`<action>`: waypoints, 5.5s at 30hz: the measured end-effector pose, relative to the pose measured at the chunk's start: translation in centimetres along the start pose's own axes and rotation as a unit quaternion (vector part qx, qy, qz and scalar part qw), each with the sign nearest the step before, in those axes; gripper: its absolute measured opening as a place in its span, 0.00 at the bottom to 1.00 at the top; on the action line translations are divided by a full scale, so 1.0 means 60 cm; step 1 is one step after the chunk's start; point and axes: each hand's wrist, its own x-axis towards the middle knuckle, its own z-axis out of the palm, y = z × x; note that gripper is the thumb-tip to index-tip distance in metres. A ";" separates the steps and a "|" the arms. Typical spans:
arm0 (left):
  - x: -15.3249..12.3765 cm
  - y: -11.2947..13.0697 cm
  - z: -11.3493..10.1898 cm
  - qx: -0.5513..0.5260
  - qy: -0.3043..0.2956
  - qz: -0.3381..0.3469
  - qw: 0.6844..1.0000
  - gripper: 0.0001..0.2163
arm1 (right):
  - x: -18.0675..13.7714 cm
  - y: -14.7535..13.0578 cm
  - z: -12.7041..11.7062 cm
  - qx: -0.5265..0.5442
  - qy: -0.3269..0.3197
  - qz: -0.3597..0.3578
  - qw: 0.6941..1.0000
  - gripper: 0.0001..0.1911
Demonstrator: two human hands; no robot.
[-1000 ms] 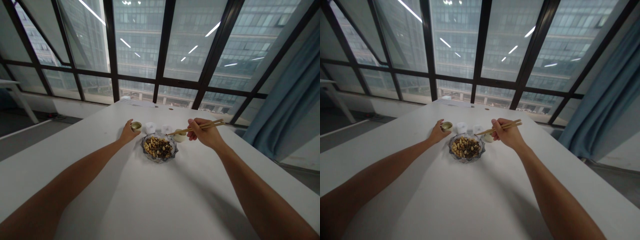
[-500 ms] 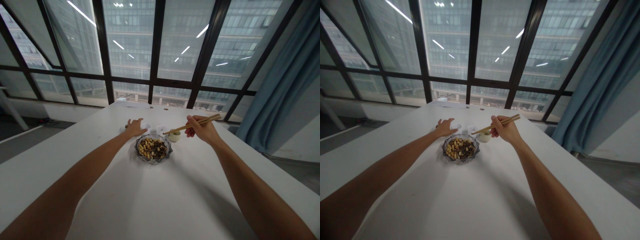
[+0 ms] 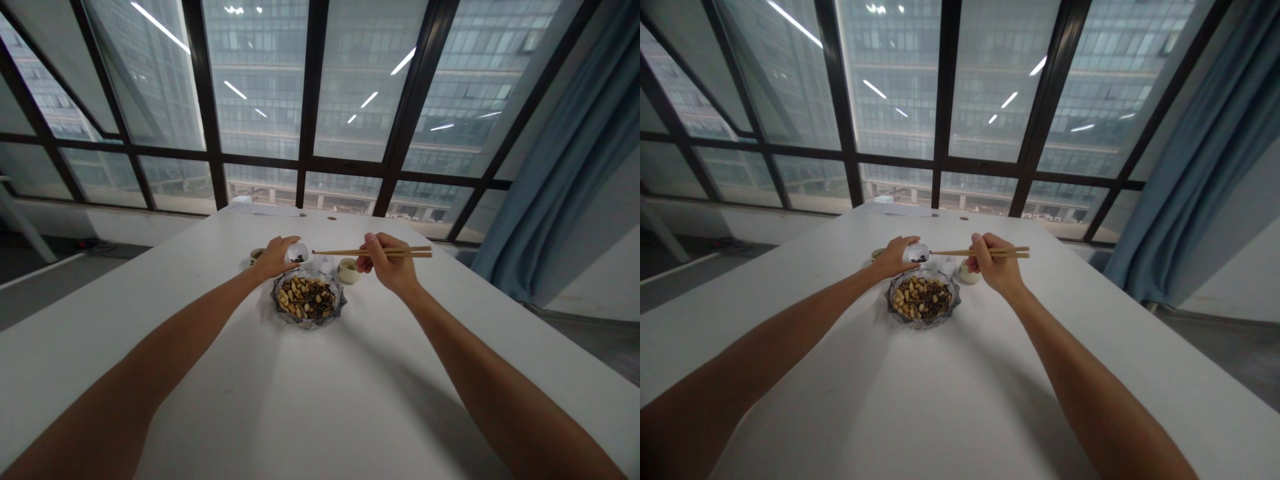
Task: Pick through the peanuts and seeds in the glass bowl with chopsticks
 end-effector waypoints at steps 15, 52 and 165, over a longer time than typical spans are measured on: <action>0.009 -0.003 0.004 0.008 -0.012 -0.020 1.000 0.32 | 0.014 0.042 0.058 -0.139 -0.092 -0.022 0.986 0.28; 0.029 -0.028 0.025 0.022 -0.071 -0.092 0.993 0.25 | 0.016 -0.028 0.020 -0.001 -0.144 0.110 0.983 0.33; 0.112 0.068 0.105 0.036 -0.154 -0.049 0.986 0.34 | 0.026 -0.009 -0.056 -0.110 0.046 0.014 0.993 0.37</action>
